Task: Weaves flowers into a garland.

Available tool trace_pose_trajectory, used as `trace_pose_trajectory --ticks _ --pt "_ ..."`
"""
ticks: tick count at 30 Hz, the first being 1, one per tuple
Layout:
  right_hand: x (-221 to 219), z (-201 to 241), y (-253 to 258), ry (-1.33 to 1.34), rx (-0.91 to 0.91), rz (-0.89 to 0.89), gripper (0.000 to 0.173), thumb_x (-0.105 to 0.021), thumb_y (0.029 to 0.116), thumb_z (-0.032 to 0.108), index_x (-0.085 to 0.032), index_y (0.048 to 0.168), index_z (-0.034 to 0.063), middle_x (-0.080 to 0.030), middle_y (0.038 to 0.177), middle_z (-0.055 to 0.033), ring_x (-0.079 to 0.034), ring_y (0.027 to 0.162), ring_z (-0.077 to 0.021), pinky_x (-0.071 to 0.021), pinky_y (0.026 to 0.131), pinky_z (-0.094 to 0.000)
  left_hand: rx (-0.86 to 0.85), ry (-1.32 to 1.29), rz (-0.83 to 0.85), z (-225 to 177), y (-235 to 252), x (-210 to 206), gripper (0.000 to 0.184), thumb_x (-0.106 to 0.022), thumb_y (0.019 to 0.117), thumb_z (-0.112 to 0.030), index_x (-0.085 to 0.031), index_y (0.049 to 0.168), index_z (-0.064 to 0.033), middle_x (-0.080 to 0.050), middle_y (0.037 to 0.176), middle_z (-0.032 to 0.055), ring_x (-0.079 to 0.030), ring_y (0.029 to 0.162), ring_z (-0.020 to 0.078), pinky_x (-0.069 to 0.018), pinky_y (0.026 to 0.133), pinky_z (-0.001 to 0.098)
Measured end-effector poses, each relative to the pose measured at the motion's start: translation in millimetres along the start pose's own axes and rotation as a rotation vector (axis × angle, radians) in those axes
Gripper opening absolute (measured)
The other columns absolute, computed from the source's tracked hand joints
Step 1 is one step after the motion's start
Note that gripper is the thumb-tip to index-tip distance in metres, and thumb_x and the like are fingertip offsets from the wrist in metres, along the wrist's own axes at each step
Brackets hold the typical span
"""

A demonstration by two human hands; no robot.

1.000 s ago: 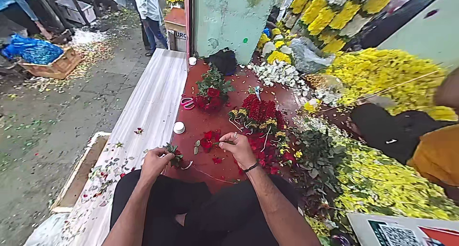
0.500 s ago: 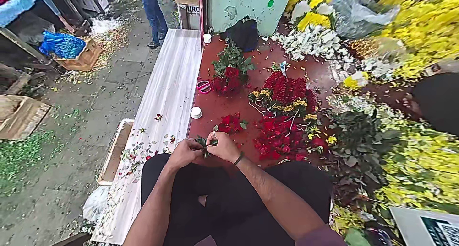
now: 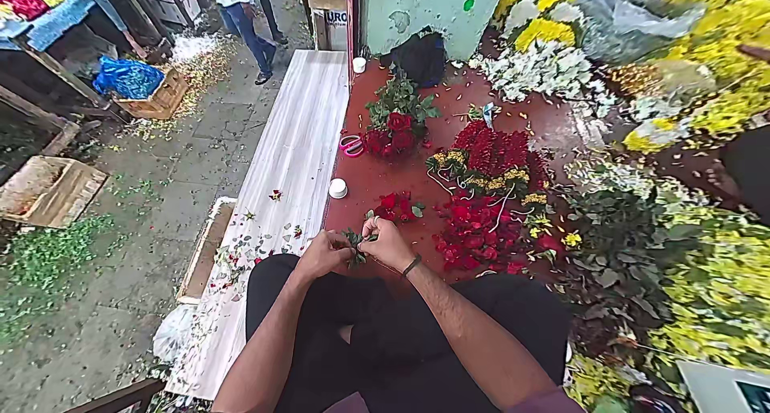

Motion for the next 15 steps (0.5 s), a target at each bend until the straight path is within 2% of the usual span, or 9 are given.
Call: trace_pose_trajectory --ticks 3,6,9,15 --pt "-1.4 -1.1 -0.1 0.044 -0.024 0.005 0.031 -0.080 0.0758 0.009 -0.064 0.101 0.0049 -0.069 0.084 -0.0082 -0.067 0.062 -0.0172 -0.0602 0.060 -0.0342 0.000 -0.012 -0.014 0.1 0.2 -0.3 0.017 -0.070 0.0922 -0.025 -0.076 0.090 -0.0099 -0.071 0.087 0.0020 -0.066 0.082 0.0108 -0.0556 0.079 0.0343" --pt "2.0 -4.8 1.3 0.162 -0.074 0.009 0.035 -0.082 0.0760 0.005 -0.061 0.104 0.0023 -0.070 0.081 -0.0102 -0.067 0.059 -0.0185 -0.0583 0.054 -0.0324 0.005 -0.047 -0.008 1.8 2.2 -3.2 0.017 -0.069 0.0938 -0.025 -0.075 0.090 -0.0096 -0.070 0.085 0.0011 -0.066 0.079 0.0098 -0.0561 0.077 0.0332" --pt "1.1 -6.7 -0.5 0.178 -0.080 0.021 0.036 -0.082 0.0762 0.006 -0.060 0.105 0.0023 -0.070 0.083 -0.0102 -0.068 0.059 -0.0187 -0.0597 0.055 -0.0325 0.016 -0.049 -0.008 4.9 2.0 -3.5 0.018 -0.069 0.0927 -0.026 -0.074 0.088 -0.0092 -0.069 0.082 0.0008 -0.064 0.077 0.0100 -0.0545 0.076 0.0331" --pt "-3.2 -9.7 -0.6 0.102 -0.034 0.003 0.038 -0.083 0.0727 0.008 -0.062 0.104 0.0035 -0.068 0.086 -0.0096 -0.067 0.062 -0.0179 -0.0601 0.058 -0.0336 0.038 0.012 -0.012 6.9 0.6 -1.1 0.017 -0.071 0.0892 -0.025 -0.077 0.091 -0.0095 -0.071 0.089 0.0039 -0.066 0.084 0.0125 -0.0551 0.081 0.0360"
Point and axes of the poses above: each hand's wrist, its own y-axis towards the middle knuckle, its own x-axis out of the back of the hand, z = x × y, the point moved 6 cm from there along y, towards the middle knuckle
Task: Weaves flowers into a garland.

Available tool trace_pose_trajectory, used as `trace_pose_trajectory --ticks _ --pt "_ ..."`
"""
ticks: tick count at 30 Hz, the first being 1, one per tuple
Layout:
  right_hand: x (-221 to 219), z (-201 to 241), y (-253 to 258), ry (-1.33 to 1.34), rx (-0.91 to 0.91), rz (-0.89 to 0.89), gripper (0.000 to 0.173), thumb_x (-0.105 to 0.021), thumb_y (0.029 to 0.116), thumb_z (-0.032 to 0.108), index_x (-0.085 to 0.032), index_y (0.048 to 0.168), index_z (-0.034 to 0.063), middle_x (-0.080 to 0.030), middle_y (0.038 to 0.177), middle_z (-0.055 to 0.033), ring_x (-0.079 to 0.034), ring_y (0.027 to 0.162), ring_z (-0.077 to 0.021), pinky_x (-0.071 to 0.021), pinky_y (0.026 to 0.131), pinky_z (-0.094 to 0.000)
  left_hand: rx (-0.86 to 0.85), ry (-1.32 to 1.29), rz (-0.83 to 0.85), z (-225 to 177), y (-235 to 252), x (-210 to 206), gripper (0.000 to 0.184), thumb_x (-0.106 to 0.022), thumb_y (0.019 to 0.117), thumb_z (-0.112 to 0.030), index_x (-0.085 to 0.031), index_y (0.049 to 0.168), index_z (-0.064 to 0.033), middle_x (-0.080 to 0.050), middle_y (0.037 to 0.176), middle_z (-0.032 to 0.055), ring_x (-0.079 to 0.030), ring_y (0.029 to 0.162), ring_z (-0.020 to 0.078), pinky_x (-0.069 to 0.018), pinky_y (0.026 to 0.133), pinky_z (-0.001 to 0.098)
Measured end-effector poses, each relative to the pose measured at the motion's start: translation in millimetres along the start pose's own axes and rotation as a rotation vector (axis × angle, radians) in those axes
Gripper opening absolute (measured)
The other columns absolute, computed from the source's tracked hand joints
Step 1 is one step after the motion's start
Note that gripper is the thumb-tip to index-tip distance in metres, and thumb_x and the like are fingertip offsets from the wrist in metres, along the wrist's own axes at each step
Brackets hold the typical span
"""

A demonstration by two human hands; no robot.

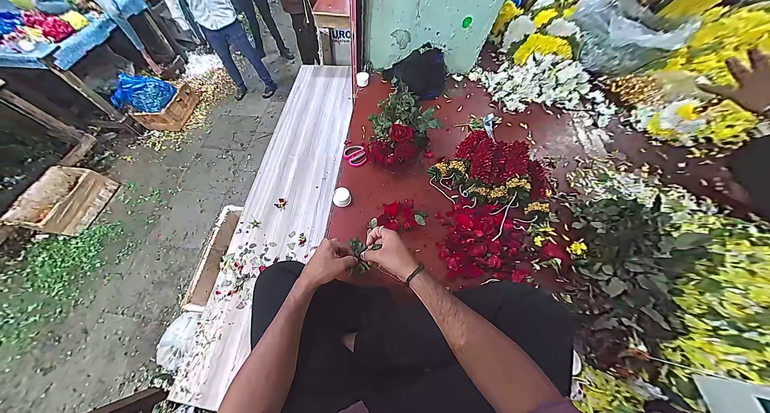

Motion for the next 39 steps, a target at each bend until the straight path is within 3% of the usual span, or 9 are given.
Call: trace_pose_trajectory --ticks 8,12,14,19,21,27,31,34,39 --pt "4 -2 5 -0.080 0.004 -0.051 0.040 -0.087 0.0718 0.016 -0.064 0.102 0.0058 -0.070 0.087 -0.0085 -0.069 0.067 -0.0182 -0.0619 0.063 -0.0359 0.010 -0.027 -0.013 -2 1 2 0.015 -0.070 0.0908 -0.024 -0.077 0.090 -0.0100 -0.071 0.087 0.0023 -0.066 0.080 0.0103 -0.0555 0.078 0.0331" --pt "42 -18 17 -0.238 -0.062 -0.302 0.028 -0.077 0.0836 0.017 -0.067 0.108 0.0053 -0.072 0.088 -0.0102 -0.070 0.077 -0.0247 -0.0594 0.074 -0.0489 0.047 0.001 -0.038 0 -3 8 0.016 -0.067 0.0916 -0.024 -0.077 0.089 -0.0115 -0.070 0.088 0.0017 -0.065 0.082 0.0115 -0.0536 0.079 0.0358" --pt "53 -19 19 -0.151 -0.067 -0.330 0.024 -0.074 0.0860 0.014 -0.067 0.107 0.0049 -0.072 0.086 -0.0091 -0.071 0.071 -0.0211 -0.0612 0.068 -0.0423 0.051 0.028 -0.068 -1 -3 18 0.017 -0.066 0.0913 -0.025 -0.077 0.088 -0.0133 -0.070 0.085 0.0000 -0.065 0.079 0.0100 -0.0542 0.075 0.0351" --pt "6 0 -4 0.039 0.077 0.156 0.072 -0.078 0.0762 0.003 -0.052 0.144 0.0035 -0.066 0.131 -0.0125 -0.066 0.117 -0.0212 -0.0568 0.098 -0.0391 0.070 0.094 -0.065 -19 -5 50 0.019 -0.065 0.0922 -0.026 -0.077 0.090 -0.0108 -0.070 0.087 0.0029 -0.065 0.082 0.0134 -0.0540 0.078 0.0395" --pt "-15 1 -10 0.014 0.112 0.312 0.088 -0.084 0.0739 0.009 -0.043 0.152 0.0058 -0.059 0.142 -0.0129 -0.064 0.120 -0.0207 -0.0564 0.100 -0.0379 0.080 0.127 -0.073 -31 -9 67 0.020 -0.064 0.0927 -0.026 -0.076 0.090 -0.0108 -0.070 0.089 0.0033 -0.065 0.082 0.0135 -0.0535 0.078 0.0397" --pt "14 41 -12 0.004 0.369 0.063 0.014 -0.075 0.0904 0.022 -0.080 0.094 0.0094 -0.076 0.086 0.0014 -0.069 0.077 -0.0042 -0.0581 0.075 -0.0268 0.141 0.296 -0.126 -49 -24 101 0.021 -0.066 0.0905 -0.030 -0.076 0.087 -0.0124 -0.070 0.085 0.0035 -0.065 0.082 0.0171 -0.0522 0.079 0.0456" --pt "25 74 -37 0.068 0.535 0.121 0.010 -0.073 0.0906 0.016 -0.079 0.090 0.0072 -0.074 0.084 0.0007 -0.066 0.073 -0.0027 -0.0555 0.069 -0.0228 0.189 0.647 -0.004 -88 -29 82 0.027 -0.065 0.0886 -0.035 -0.077 0.088 -0.0098 -0.071 0.093 0.0136 -0.061 0.108 0.0377 -0.0476 0.090 0.0612" --pt "47 93 -43 0.156 0.646 0.126 0.009 -0.074 0.0923 0.012 -0.079 0.094 0.0044 -0.075 0.089 -0.0032 -0.069 0.081 -0.0082 -0.0596 0.077 -0.0268 0.095 0.822 0.354 -148 -43 43 0.022 -0.068 0.0916 -0.030 -0.078 0.097 -0.0104 -0.071 0.098 0.0160 -0.060 0.110 0.0420 -0.0489 0.089 0.0643" --pt "77 70 -43 0.429 0.448 0.020 0.018 -0.061 0.0973 0.003 -0.071 0.111 -0.0026 -0.074 0.100 -0.0024 -0.067 0.092 -0.0029 -0.0560 0.084 -0.0225 -0.418 0.286 0.412 -249 -33 23 0.016 -0.071 0.0952 -0.018 -0.077 0.102 -0.0052 -0.074 0.101 0.0054 -0.068 0.095 0.0104 -0.0564 0.088 0.0348"
Point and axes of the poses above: each hand's wrist, its own y-axis towards the middle knuckle, its own x-axis out of the back of the hand, z = x × y, the point moved 6 cm from there along y, towards the middle knuckle
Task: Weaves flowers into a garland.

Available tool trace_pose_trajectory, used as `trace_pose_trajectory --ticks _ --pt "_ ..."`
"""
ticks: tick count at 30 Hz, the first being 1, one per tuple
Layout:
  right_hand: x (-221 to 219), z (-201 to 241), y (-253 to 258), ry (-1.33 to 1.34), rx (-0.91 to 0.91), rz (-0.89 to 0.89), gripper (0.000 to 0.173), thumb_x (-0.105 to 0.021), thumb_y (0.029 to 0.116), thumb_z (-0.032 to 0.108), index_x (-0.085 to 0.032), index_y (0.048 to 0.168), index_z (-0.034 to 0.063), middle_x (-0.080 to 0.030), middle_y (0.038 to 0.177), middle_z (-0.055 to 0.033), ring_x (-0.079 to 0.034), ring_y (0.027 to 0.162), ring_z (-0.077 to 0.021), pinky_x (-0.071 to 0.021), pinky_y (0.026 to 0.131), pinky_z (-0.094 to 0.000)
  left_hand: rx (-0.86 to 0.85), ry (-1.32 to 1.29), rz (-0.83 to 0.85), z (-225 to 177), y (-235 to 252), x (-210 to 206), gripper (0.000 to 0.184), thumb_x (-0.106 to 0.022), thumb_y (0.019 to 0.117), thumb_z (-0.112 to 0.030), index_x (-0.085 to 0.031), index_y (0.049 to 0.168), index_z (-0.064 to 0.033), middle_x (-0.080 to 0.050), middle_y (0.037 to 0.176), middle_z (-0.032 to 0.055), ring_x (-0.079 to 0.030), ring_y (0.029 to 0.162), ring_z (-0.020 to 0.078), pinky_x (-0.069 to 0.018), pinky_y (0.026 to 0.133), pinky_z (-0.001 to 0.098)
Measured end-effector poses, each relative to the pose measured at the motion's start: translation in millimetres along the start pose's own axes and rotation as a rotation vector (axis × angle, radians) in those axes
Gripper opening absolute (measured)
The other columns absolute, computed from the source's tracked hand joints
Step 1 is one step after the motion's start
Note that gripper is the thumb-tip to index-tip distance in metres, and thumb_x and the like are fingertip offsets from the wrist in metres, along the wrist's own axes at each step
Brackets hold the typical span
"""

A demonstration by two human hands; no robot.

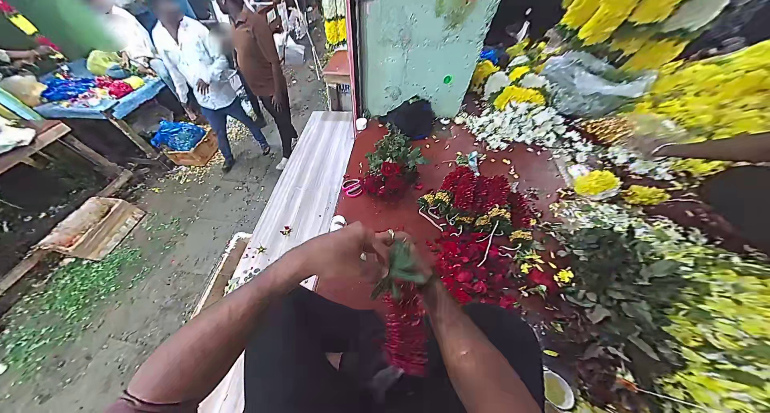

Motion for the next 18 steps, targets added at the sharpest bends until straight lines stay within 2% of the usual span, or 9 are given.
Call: trace_pose_trajectory --ticks 1,2,3,4,6,8,11,14,18 --pt "7 -18 -6 -0.012 -0.018 -0.008 0.029 -0.050 0.1039 0.007 -0.059 0.129 -0.0037 -0.068 0.113 -0.0030 -0.062 0.101 -0.0017 -0.0531 0.090 -0.0195 -0.007 -0.039 -0.073 -6 10 9 0.018 -0.071 0.0967 -0.021 -0.078 0.104 -0.0066 -0.075 0.103 0.0029 -0.069 0.095 0.0072 -0.0570 0.089 0.0313" --pt "6 -29 -10 0.070 -0.065 -0.063 0.030 -0.049 0.1056 0.007 -0.056 0.133 -0.0028 -0.067 0.114 -0.0044 -0.064 0.100 -0.0038 -0.0551 0.088 -0.0208 -0.008 -0.049 -0.146 -9 20 17 0.017 -0.071 0.0969 -0.024 -0.078 0.102 -0.0085 -0.075 0.100 0.0006 -0.068 0.092 0.0053 -0.0561 0.086 0.0293" --pt "-2 -30 -9 0.225 -0.102 -0.102 0.021 -0.054 0.1026 0.008 -0.061 0.121 0.0006 -0.069 0.102 -0.0046 -0.065 0.086 -0.0071 -0.0566 0.076 -0.0247 -0.012 -0.030 -0.212 -9 28 25 0.016 -0.071 0.0967 -0.024 -0.078 0.099 -0.0097 -0.074 0.097 -0.0005 -0.067 0.089 0.0048 -0.0565 0.084 0.0287" --pt "-13 -23 -5 0.311 -0.088 -0.063 0.011 -0.063 0.0936 0.009 -0.067 0.103 0.0031 -0.068 0.086 -0.0030 -0.059 0.068 -0.0065 -0.0501 0.061 -0.0243 -0.003 0.005 -0.272 -7 34 32 0.015 -0.070 0.0961 -0.024 -0.077 0.096 -0.0107 -0.073 0.094 -0.0013 -0.066 0.087 0.0051 -0.0545 0.082 0.0303" --pt "-31 -1 -3 0.347 0.018 0.157 0.006 -0.068 0.0908 0.007 -0.074 0.089 0.0055 -0.071 0.082 -0.0026 -0.052 0.058 -0.0024 -0.0419 0.052 -0.0204 0.050 0.140 -0.370 6 42 47 0.014 -0.070 0.0943 -0.025 -0.076 0.090 -0.0131 -0.073 0.088 -0.0014 -0.067 0.084 0.0081 -0.0558 0.080 0.0366" --pt "-37 13 -4 0.323 0.148 0.289 0.013 -0.065 0.0933 0.006 -0.078 0.091 0.0058 -0.072 0.082 -0.0014 -0.050 0.057 0.0011 -0.0401 0.051 -0.0179 0.159 0.253 -0.408 30 41 60 0.016 -0.071 0.0932 -0.027 -0.077 0.089 -0.0136 -0.072 0.085 0.0013 -0.067 0.083 0.0139 -0.0539 0.079 0.0434" --pt "-32 22 -3 0.269 0.175 0.239 0.013 -0.066 0.0938 0.006 -0.079 0.093 0.0036 -0.072 0.076 -0.0008 -0.048 0.053 0.0024 -0.0381 0.049 -0.0173 0.348 0.285 -0.345 74 20 67 0.016 -0.072 0.0935 -0.025 -0.078 0.091 -0.0108 -0.074 0.086 0.0055 -0.069 0.084 0.0195 -0.0549 0.082 0.0506" --pt "-16 20 4 0.192 0.097 0.103 0.011 -0.070 0.0924 0.009 -0.079 0.091 0.0036 -0.067 0.069 0.0011 -0.044 0.049 0.0005 -0.0358 0.046 -0.0193 0.492 0.257 -0.266 96 -8 59 0.017 -0.071 0.0933 -0.025 -0.076 0.087 -0.0099 -0.072 0.080 0.0047 -0.068 0.075 0.0178 -0.0550 0.075 0.0472" --pt "-8 18 10 0.145 0.049 0.082 0.011 -0.070 0.0923 0.007 -0.079 0.093 0.0018 -0.070 0.072 -0.0006 -0.042 0.047 0.0008 -0.0340 0.044 -0.0187 0.579 0.253 -0.211 96 -24 54 0.016 -0.072 0.0929 -0.024 -0.077 0.085 -0.0120 -0.070 0.076 0.0037 -0.066 0.072 0.0174 -0.0531 0.071 0.0470"
Point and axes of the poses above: each hand's wrist, its own y-axis towards the middle knuckle, its own x-axis out of the back of the hand, z = x × y, the point moved 6 cm from there along y, towards the middle knuckle
